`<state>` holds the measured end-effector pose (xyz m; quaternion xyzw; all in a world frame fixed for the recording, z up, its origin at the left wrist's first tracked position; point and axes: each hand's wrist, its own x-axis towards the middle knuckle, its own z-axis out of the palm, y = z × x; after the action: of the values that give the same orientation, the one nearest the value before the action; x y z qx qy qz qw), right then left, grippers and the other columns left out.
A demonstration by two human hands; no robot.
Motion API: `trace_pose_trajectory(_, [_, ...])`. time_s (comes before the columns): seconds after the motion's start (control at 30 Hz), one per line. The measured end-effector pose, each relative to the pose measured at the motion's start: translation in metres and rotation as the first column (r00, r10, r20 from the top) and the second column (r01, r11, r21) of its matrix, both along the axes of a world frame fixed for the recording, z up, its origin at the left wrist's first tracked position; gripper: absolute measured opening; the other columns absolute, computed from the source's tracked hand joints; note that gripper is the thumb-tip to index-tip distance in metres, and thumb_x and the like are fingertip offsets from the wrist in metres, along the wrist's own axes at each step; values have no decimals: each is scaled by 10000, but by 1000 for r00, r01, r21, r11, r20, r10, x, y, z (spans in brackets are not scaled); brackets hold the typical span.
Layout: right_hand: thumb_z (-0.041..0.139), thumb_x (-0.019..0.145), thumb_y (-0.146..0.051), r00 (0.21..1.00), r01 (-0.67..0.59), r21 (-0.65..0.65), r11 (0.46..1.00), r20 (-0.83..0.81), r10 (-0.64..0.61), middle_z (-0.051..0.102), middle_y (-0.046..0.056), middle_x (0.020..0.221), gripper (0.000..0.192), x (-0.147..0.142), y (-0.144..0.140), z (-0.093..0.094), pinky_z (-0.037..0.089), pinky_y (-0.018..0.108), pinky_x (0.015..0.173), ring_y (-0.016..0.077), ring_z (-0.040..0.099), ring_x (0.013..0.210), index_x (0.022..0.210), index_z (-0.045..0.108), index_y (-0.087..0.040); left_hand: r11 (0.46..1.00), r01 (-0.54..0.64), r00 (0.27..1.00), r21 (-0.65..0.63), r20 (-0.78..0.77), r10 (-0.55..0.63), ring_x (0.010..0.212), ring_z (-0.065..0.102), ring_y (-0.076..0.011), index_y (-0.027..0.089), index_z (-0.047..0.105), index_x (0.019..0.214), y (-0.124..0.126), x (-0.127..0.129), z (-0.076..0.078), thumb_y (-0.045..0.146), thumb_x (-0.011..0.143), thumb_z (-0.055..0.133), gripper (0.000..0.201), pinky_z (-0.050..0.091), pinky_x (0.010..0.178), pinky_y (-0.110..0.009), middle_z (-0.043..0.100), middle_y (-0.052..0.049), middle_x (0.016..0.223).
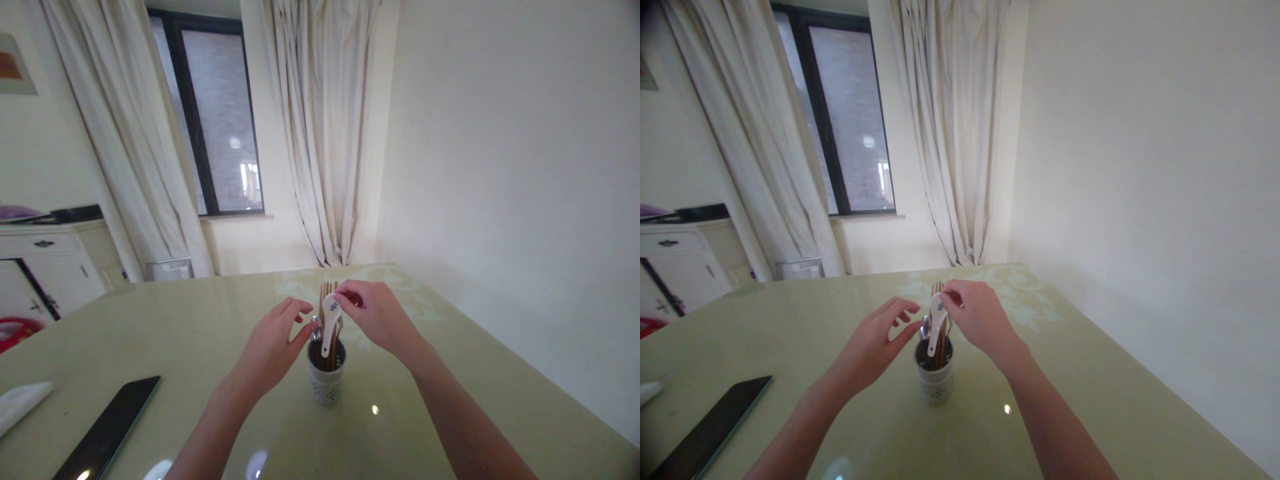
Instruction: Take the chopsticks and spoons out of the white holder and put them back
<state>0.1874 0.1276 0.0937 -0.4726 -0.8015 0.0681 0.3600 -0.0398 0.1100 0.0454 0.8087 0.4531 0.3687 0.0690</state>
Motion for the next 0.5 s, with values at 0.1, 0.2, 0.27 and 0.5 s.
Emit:
trace_pose_trajectory(0.1, [646, 972, -234, 981, 28, -58, 998, 192, -16, 784, 31, 802, 172, -6, 0, -6, 394, 270, 648, 175, 680, 711, 879, 789, -217, 1000, 2, 1000, -15, -16, -2, 922, 662, -189, 241, 627, 1048, 0, 2, -3, 360, 1024, 594, 125, 519, 774, -318, 694, -7, 1032])
trace_pose_trajectory(0.2, [654, 961, -264, 938, 87, -96, 992, 343, -49, 795, 53, 830, 171, -15, 1, -13, 377, 291, 642, 215, 707, 763, 878, 800, -229, 1000, 0, 1000, -8, -23, 0, 911, 651, -187, 235, 620, 1005, 0, 4, -3, 331, 1029, 578, 108, 500, 807, -331, 685, -3, 989])
trace_pose_trajectory(0.27, [671, 943, -274, 918, 105, -117, 988, 394, -51, 803, 63, 848, 164, -20, 2, -18, 378, 298, 641, 233, 720, 789, 863, 809, -238, 1000, 1, 1000, -9, -22, -1, 894, 647, -186, 232, 615, 988, 0, 6, -5, 319, 1029, 570, 106, 492, 798, -330, 678, -3, 966])
trace_pose_trajectory(0.5, [764, 859, -249, 908, 79, -182, 980, 419, 5, 791, 62, 793, 85, -21, 1, -28, 345, 293, 591, 231, 705, 732, 804, 829, -252, 1000, 4, 1000, 5, 11, -4, 943, 642, -207, 235, 613, 1028, 4, 14, -14, 302, 1014, 575, 79, 513, 835, -354, 663, -22, 1012])
